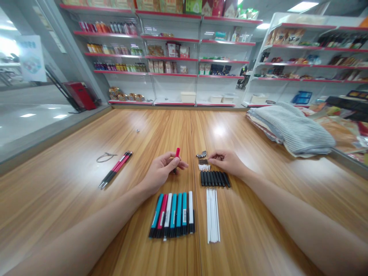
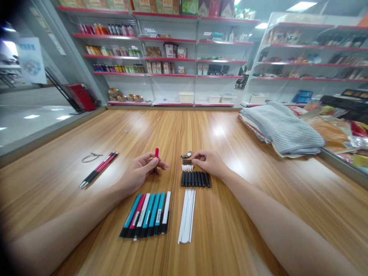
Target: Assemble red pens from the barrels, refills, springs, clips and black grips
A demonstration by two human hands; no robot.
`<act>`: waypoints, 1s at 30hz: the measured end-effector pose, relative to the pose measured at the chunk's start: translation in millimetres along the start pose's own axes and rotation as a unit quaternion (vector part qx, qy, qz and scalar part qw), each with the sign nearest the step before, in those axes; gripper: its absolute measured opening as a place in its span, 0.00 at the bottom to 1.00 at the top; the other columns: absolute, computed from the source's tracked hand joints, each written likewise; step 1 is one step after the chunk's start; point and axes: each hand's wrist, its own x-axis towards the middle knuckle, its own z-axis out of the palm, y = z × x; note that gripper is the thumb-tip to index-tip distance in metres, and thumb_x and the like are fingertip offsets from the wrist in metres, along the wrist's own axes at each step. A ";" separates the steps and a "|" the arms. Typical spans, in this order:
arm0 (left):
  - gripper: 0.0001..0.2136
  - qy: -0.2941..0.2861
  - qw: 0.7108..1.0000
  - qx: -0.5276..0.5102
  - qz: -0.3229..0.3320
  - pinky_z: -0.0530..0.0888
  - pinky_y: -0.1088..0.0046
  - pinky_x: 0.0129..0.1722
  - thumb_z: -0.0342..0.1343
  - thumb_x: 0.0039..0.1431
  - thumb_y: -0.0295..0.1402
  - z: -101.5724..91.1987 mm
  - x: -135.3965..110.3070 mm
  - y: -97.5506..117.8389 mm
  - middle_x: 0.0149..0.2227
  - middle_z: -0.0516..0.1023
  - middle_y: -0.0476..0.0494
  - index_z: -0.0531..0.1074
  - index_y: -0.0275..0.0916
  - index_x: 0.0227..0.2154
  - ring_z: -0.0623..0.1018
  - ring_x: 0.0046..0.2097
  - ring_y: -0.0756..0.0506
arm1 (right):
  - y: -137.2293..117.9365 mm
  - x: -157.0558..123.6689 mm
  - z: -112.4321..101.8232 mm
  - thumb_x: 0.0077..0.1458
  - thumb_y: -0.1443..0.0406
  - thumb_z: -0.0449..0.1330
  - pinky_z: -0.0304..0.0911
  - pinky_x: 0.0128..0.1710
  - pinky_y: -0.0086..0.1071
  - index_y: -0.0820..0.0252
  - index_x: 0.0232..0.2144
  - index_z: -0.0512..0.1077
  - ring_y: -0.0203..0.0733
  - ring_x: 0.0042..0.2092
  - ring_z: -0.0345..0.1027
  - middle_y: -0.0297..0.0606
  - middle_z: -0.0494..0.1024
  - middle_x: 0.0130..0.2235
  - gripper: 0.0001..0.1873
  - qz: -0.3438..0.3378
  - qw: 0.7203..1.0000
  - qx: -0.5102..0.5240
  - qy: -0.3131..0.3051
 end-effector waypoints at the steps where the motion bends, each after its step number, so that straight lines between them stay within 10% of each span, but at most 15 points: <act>1: 0.12 -0.002 1.000 0.011 0.005 0.71 0.73 0.34 0.56 0.60 0.41 -0.6 0.0 -0.4 0.38 0.79 0.38 0.70 0.35 0.35 0.77 0.36 0.47 | -1.4 -0.7 0.3 0.53 0.56 0.59 0.50 0.25 0.26 0.63 0.36 0.77 0.32 0.24 0.57 0.30 0.68 0.22 0.16 -0.001 1.000 -0.006 0.002; 17: 0.13 -0.021 1.000 0.017 -0.007 0.66 0.75 0.31 0.55 0.62 0.40 -6.7 -0.3 -4.4 0.34 0.74 0.44 0.74 0.36 0.43 0.73 0.31 0.51 | 1.1 -0.9 -3.6 0.51 0.54 0.63 0.53 0.24 0.26 0.65 0.34 0.76 0.31 0.26 0.61 0.36 0.74 0.27 0.18 -0.009 0.995 0.093 -0.047; 22: 0.14 -0.024 0.999 0.025 -0.009 0.65 0.75 0.30 0.55 0.62 0.39 -7.8 -0.9 -2.6 0.33 0.74 0.44 0.74 0.35 0.44 0.72 0.31 0.51 | -31.4 -8.5 -35.4 0.47 0.53 0.66 0.47 0.20 0.25 0.66 0.33 0.76 0.29 0.22 0.56 0.32 0.70 0.21 0.20 0.001 0.966 0.109 -0.236; 25: 0.14 -0.028 0.999 0.030 -0.014 0.65 0.75 0.29 0.55 0.62 0.40 -7.7 -1.1 -1.5 0.33 0.74 0.44 0.74 0.35 0.44 0.72 0.31 0.51 | -63.6 -19.0 -47.2 0.48 0.55 0.66 0.49 0.21 0.25 0.65 0.33 0.78 0.29 0.22 0.58 0.32 0.71 0.22 0.18 -0.012 0.924 0.023 -0.380; 30: 0.14 -0.025 0.999 0.038 -0.016 0.64 0.75 0.30 0.56 0.61 0.40 -7.6 -1.4 -2.3 0.33 0.74 0.44 0.74 0.36 0.44 0.71 0.31 0.51 | -97.6 -35.7 -32.9 0.47 0.55 0.63 0.48 0.20 0.28 0.64 0.16 0.72 0.30 0.18 0.57 0.33 0.68 0.16 0.19 0.056 0.908 -0.203 -0.363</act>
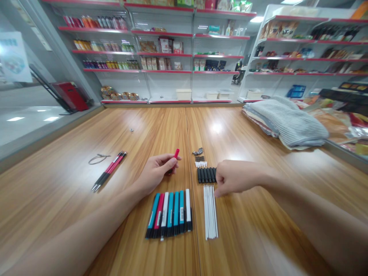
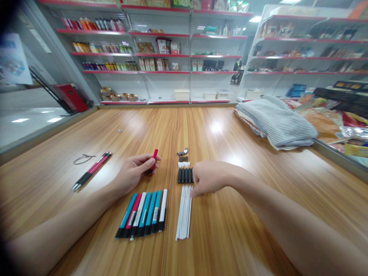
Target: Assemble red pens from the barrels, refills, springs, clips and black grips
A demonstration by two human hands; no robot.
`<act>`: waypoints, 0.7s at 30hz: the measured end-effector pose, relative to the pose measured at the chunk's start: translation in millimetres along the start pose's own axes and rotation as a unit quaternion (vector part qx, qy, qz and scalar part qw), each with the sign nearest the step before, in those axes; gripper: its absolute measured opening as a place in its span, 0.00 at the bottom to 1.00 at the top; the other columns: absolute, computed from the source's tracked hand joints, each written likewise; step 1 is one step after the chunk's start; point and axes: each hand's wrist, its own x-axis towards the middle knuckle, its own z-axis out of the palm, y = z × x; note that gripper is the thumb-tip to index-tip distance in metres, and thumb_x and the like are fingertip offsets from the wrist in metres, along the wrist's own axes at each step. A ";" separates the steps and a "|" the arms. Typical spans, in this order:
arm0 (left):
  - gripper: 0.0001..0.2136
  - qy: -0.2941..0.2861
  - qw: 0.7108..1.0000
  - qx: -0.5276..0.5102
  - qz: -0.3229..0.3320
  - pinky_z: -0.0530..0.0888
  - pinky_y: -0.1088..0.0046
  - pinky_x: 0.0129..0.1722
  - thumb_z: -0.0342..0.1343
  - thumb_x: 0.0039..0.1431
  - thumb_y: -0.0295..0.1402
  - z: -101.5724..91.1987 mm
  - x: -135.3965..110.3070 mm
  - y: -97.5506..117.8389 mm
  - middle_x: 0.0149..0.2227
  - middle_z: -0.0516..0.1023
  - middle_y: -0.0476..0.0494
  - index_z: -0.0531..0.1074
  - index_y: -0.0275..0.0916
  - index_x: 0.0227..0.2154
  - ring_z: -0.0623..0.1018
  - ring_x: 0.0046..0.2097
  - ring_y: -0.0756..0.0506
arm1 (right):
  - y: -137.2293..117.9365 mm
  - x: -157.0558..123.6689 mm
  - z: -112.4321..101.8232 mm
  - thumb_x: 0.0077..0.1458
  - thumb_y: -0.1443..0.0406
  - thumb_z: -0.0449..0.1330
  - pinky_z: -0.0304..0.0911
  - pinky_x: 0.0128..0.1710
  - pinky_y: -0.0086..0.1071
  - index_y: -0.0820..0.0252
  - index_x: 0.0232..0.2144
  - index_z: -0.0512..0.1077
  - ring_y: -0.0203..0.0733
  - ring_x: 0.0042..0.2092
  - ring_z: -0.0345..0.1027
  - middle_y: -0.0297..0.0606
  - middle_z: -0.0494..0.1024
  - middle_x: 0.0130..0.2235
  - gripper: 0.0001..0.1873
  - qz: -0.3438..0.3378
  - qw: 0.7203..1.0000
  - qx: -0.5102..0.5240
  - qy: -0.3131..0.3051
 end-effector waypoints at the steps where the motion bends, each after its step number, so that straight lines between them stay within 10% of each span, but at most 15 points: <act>1: 0.14 0.000 1.000 0.001 0.001 0.64 0.75 0.30 0.56 0.61 0.40 -0.1 0.0 -0.4 0.33 0.74 0.44 0.74 0.36 0.44 0.71 0.31 0.51 | -4.5 0.6 3.2 0.47 0.54 0.62 0.49 0.20 0.28 0.64 0.15 0.70 0.31 0.17 0.58 0.34 0.68 0.15 0.20 0.024 1.000 -0.009 -0.016; 21: 0.15 -0.003 1.000 0.023 -0.006 0.64 0.75 0.29 0.57 0.60 0.41 2.0 -1.6 4.8 0.32 0.74 0.44 0.75 0.35 0.44 0.72 0.30 0.51 | -8.6 8.4 10.0 0.47 0.57 0.62 0.60 0.30 0.27 0.63 0.14 0.71 0.37 0.27 0.70 0.37 0.74 0.19 0.18 0.096 0.993 0.032 -0.055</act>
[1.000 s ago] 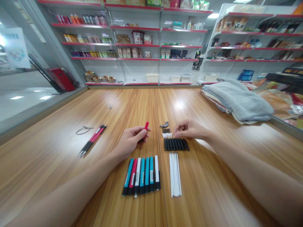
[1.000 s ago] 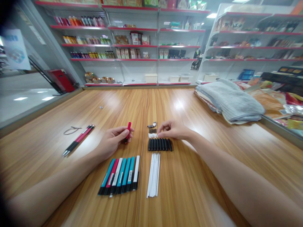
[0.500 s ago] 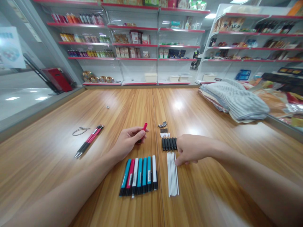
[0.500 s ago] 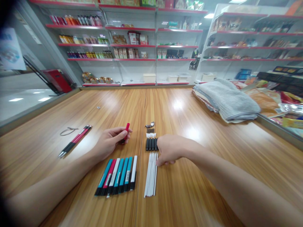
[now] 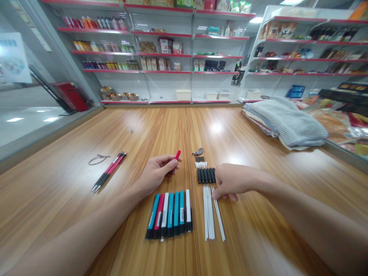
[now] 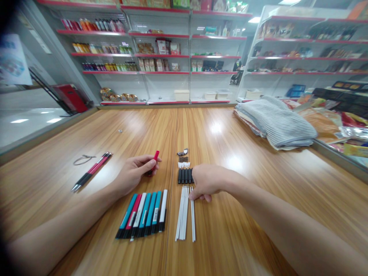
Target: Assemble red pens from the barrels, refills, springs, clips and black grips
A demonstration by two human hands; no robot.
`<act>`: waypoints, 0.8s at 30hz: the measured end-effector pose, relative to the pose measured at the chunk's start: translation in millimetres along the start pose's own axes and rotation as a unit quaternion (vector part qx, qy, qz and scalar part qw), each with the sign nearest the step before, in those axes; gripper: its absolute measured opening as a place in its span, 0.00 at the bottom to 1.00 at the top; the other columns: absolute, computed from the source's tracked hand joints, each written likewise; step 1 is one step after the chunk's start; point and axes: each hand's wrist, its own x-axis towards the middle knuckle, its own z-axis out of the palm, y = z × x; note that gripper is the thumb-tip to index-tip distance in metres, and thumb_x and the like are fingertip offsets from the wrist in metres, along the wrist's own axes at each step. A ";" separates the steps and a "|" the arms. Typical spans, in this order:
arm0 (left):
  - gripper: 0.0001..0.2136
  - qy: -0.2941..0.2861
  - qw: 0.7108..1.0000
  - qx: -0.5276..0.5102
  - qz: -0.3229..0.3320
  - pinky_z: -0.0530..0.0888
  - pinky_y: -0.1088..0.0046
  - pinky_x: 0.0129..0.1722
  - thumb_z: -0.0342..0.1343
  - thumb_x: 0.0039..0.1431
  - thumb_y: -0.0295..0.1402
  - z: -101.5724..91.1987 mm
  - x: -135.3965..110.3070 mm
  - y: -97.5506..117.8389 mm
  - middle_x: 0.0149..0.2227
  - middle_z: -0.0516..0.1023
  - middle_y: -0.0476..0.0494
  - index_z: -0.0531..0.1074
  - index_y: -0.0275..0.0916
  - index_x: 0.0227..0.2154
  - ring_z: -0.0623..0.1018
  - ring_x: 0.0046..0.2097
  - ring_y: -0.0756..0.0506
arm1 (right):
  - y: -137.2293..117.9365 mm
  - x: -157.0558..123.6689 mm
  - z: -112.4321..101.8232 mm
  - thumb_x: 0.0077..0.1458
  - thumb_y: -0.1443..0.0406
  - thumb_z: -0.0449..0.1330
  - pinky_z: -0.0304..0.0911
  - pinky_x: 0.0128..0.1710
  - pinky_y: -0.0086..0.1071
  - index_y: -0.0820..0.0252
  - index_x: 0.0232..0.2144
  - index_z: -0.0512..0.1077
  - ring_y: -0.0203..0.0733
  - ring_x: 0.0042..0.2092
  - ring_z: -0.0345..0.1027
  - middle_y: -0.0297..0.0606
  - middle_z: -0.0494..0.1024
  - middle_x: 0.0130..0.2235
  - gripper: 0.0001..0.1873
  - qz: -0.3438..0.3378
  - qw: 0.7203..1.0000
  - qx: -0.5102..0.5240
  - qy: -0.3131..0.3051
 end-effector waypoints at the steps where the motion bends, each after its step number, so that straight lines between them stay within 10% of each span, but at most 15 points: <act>1: 0.15 0.000 1.000 0.002 -0.001 0.64 0.75 0.29 0.57 0.60 0.41 0.2 0.0 0.3 0.32 0.74 0.44 0.75 0.35 0.44 0.72 0.31 0.51 | 0.3 -0.6 0.0 0.47 0.57 0.62 0.60 0.30 0.27 0.63 0.14 0.71 0.37 0.27 0.70 0.37 0.74 0.18 0.18 -0.001 1.000 0.000 -0.001; 7: 0.15 0.004 1.000 0.012 -0.002 0.64 0.76 0.28 0.57 0.60 0.41 0.9 -0.4 0.9 0.30 0.74 0.45 0.75 0.35 0.43 0.71 0.30 0.51 | 10.9 3.3 -8.2 0.50 0.49 0.58 0.53 0.24 0.29 0.63 0.16 0.72 0.34 0.22 0.62 0.35 0.71 0.17 0.24 -0.043 0.987 0.059 0.142; 12: 0.16 0.010 1.000 0.016 0.001 0.66 0.76 0.28 0.57 0.59 0.42 1.5 -1.1 1.1 0.31 0.75 0.44 0.75 0.35 0.43 0.72 0.30 0.51 | 49.3 40.8 -9.7 0.52 0.49 0.59 0.52 0.26 0.28 0.65 0.32 0.75 0.34 0.27 0.62 0.35 0.73 0.25 0.22 -0.131 0.900 0.206 0.361; 24: 0.15 0.045 0.993 0.098 0.051 0.68 0.76 0.30 0.57 0.59 0.40 6.4 -1.2 0.4 0.33 0.77 0.44 0.76 0.35 0.43 0.71 0.30 0.51 | 72.9 68.0 3.7 0.53 0.57 0.63 0.56 0.32 0.28 0.64 0.36 0.79 0.33 0.31 0.64 0.38 0.76 0.32 0.15 -0.246 0.881 0.205 0.348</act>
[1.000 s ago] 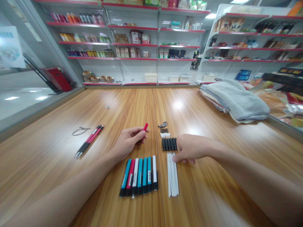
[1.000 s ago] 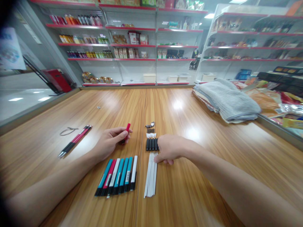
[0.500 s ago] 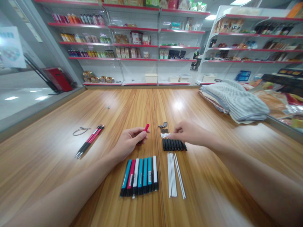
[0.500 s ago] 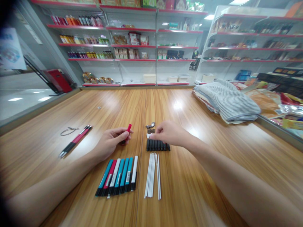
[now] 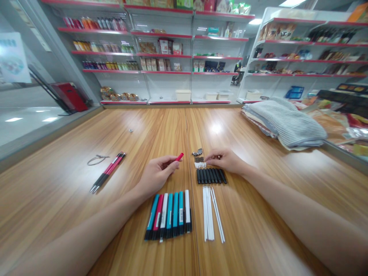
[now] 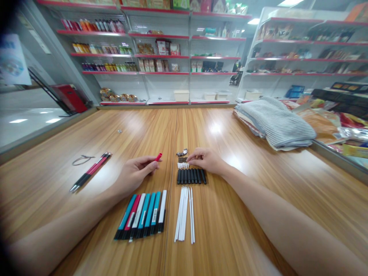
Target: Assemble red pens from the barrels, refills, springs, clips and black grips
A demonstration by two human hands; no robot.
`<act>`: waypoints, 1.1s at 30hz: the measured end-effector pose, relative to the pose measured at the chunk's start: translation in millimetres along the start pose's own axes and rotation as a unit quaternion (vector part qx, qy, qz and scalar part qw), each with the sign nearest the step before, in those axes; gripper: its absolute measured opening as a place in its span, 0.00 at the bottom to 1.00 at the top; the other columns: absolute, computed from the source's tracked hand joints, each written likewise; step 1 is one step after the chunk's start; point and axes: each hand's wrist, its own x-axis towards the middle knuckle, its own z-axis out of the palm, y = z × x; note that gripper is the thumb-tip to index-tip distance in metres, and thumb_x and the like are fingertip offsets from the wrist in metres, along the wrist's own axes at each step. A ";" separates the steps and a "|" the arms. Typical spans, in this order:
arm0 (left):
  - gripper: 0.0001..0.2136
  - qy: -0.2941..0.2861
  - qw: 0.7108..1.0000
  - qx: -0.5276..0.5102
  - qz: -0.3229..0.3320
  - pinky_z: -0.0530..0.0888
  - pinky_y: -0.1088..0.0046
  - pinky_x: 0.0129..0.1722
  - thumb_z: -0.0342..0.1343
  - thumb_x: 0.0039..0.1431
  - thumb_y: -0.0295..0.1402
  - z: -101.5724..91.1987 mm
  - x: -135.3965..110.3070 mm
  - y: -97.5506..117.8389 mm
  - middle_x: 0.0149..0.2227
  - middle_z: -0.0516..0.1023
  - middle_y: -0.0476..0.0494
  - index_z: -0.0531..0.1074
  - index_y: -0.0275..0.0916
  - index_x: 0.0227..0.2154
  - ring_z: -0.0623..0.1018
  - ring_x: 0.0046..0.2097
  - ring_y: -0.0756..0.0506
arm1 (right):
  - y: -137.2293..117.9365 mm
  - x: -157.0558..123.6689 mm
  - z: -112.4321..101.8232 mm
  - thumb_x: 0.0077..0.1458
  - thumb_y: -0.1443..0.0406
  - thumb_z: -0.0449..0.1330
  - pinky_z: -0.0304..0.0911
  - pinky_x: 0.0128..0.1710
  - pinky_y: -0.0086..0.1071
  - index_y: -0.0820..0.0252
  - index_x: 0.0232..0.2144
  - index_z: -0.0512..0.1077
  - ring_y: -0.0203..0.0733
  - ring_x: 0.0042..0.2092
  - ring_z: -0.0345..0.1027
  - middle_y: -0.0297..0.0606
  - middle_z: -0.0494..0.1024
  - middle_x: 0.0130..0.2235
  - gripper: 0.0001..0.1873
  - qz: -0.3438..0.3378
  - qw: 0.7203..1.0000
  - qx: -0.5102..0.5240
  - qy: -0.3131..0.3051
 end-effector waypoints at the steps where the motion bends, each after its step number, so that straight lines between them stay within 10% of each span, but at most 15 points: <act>1: 0.15 -0.003 1.000 -0.019 -0.004 0.69 0.76 0.31 0.57 0.60 0.40 0.0 -0.4 0.8 0.34 0.77 0.43 0.76 0.35 0.43 0.72 0.31 0.51 | -1.0 0.1 1.0 0.53 0.57 0.63 0.56 0.32 0.28 0.64 0.35 0.79 0.34 0.31 0.64 0.39 0.75 0.32 0.15 -0.002 1.000 -0.002 -0.003; 18: 0.14 0.006 0.999 0.036 0.029 0.69 0.75 0.32 0.56 0.60 0.40 2.9 -2.4 3.4 0.32 0.79 0.44 0.77 0.36 0.41 0.74 0.31 0.50 | 5.0 0.9 -1.7 0.56 0.59 0.61 0.59 0.36 0.29 0.63 0.33 0.78 0.36 0.35 0.67 0.39 0.77 0.33 0.12 -0.020 0.997 -0.076 -0.023; 24: 0.13 -0.021 0.991 0.115 0.060 0.70 0.73 0.36 0.55 0.61 0.40 6.0 -4.2 3.6 0.35 0.79 0.43 0.77 0.38 0.41 0.76 0.35 0.47 | -5.3 -2.8 2.9 0.59 0.59 0.58 0.61 0.36 0.30 0.62 0.36 0.76 0.37 0.34 0.68 0.38 0.78 0.34 0.12 -0.004 0.995 -0.077 0.071; 33: 0.12 -0.059 0.961 0.225 0.151 0.66 0.72 0.35 0.52 0.63 0.39 6.2 -5.3 10.6 0.33 0.77 0.43 0.78 0.40 0.41 0.72 0.33 0.47 | -45.0 -19.1 31.4 0.59 0.69 0.57 0.68 0.43 0.34 0.57 0.43 0.74 0.40 0.43 0.72 0.40 0.79 0.42 0.10 -0.308 0.918 -0.205 0.142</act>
